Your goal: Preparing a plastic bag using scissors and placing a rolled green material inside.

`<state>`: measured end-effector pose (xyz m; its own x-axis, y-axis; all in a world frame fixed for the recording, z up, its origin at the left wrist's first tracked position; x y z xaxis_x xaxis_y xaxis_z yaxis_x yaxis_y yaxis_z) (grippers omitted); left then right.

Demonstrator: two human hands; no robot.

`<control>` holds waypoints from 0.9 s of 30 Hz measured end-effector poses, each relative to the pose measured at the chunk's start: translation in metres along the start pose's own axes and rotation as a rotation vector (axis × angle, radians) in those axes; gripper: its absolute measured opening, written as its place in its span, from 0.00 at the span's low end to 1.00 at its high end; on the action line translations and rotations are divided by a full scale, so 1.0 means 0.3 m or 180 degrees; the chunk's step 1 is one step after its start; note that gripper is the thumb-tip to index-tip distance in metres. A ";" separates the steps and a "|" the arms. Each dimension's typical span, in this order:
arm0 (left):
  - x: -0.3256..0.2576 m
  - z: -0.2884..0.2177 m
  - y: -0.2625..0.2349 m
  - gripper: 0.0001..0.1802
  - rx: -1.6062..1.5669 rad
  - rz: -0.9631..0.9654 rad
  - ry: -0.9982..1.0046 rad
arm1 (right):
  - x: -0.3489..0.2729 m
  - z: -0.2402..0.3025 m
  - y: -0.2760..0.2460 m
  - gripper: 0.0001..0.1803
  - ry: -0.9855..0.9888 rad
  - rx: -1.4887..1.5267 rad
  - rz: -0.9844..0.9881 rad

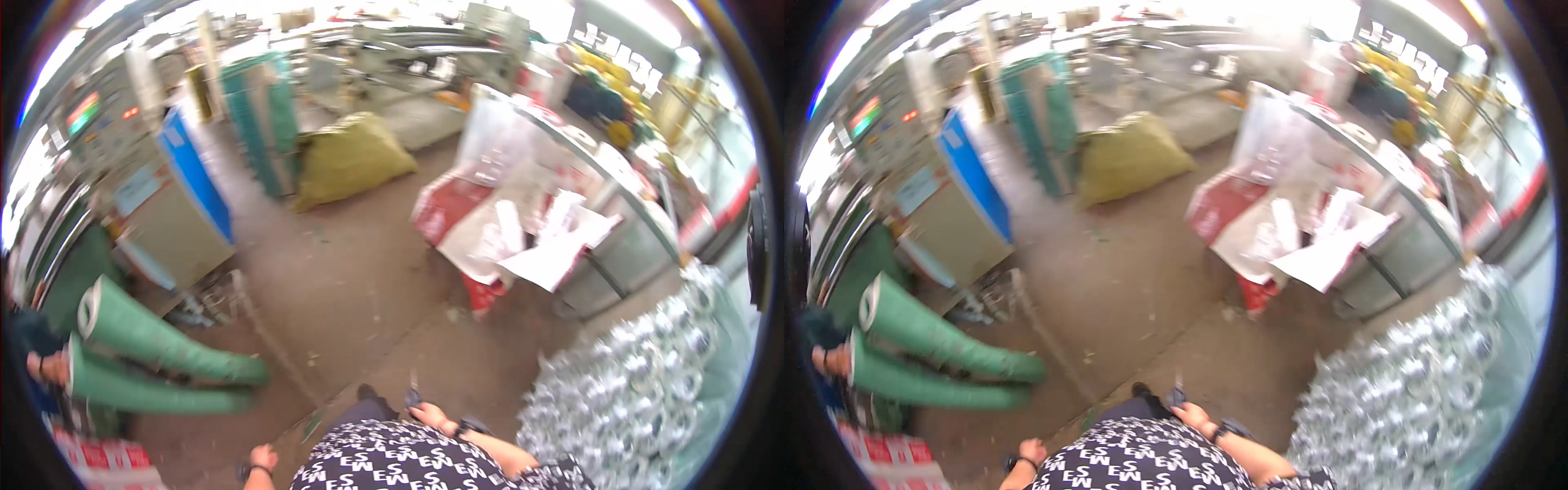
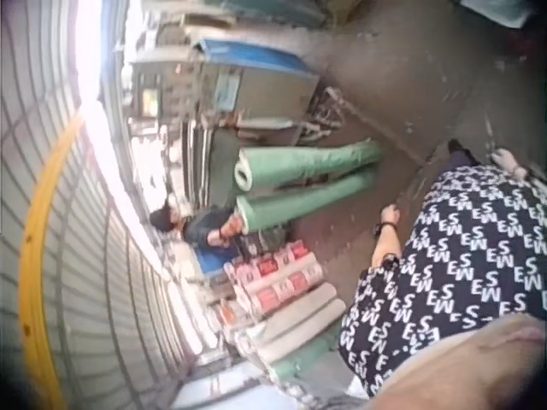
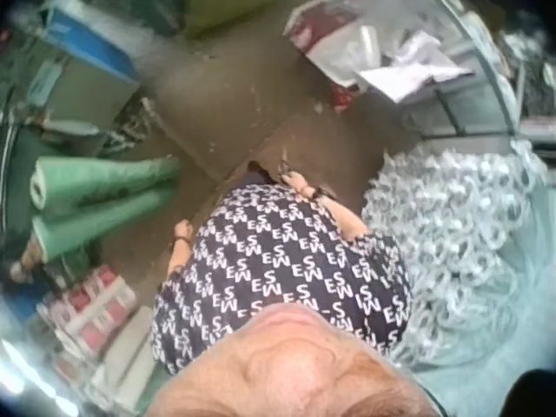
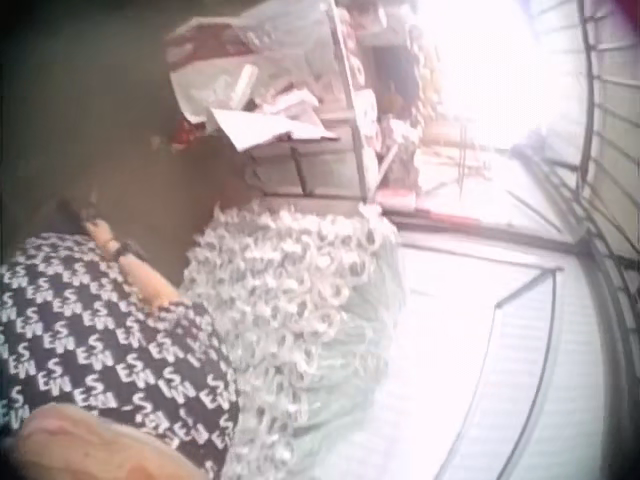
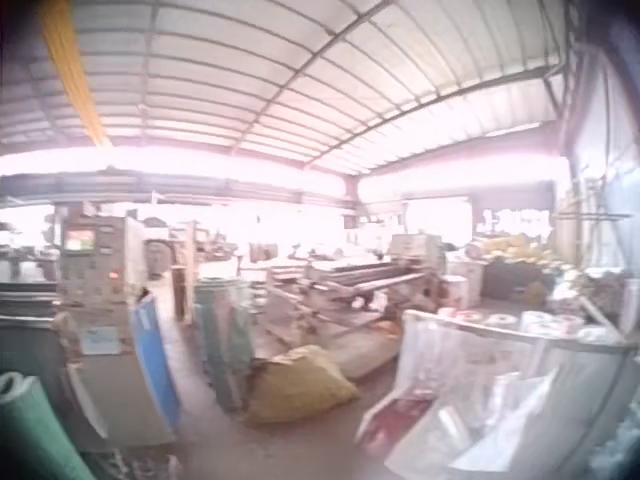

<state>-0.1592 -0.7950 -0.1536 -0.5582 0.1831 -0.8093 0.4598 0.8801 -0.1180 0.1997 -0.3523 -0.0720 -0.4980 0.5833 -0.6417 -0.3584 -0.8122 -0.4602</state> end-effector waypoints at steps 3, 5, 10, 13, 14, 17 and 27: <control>0.080 -0.022 0.093 0.13 0.1138 0.0417 -0.0019 | 0.092 0.155 -0.160 0.29 0.0131 -0.0022 -0.0156; 0.154 -0.074 0.284 0.13 0.3229 0.1403 0.1507 | 0.172 0.217 -0.270 0.28 0.0183 -0.0119 -0.0391; 0.032 -0.523 0.974 0.12 0.2236 0.1851 0.1886 | 0.299 0.214 -0.510 0.27 0.0715 0.0161 -0.0921; -0.149 -0.850 1.279 0.15 0.1098 0.1547 0.0906 | 0.397 0.149 -0.615 0.29 0.0846 0.0193 -0.0955; -0.183 -0.924 1.340 0.15 0.1058 0.1502 0.0914 | 0.426 0.131 -0.657 0.29 0.0914 0.0191 -0.0955; -0.244 -1.032 1.471 0.16 0.0867 0.1396 0.1445 | 0.547 0.039 -0.798 0.29 0.1129 0.0296 -0.1191; -0.166 -0.261 1.326 0.19 0.0636 0.0531 -0.0292 | 1.062 0.079 -1.649 0.29 0.0734 0.0088 -0.2815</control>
<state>-0.0026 -0.4197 -0.1153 -0.4025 0.2698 -0.8748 0.6723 0.7357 -0.0825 0.1997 0.2354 -0.0344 0.1361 0.9760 -0.1702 -0.5545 -0.0674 -0.8295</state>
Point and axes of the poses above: each hand's wrist, its own x-axis towards the middle knuckle, its own y-axis out of the palm, z = x × y, the point moved 3 cm from there along x, towards the middle knuckle, and after that the axes turned 1 degree about x, right-handed, at the moved point
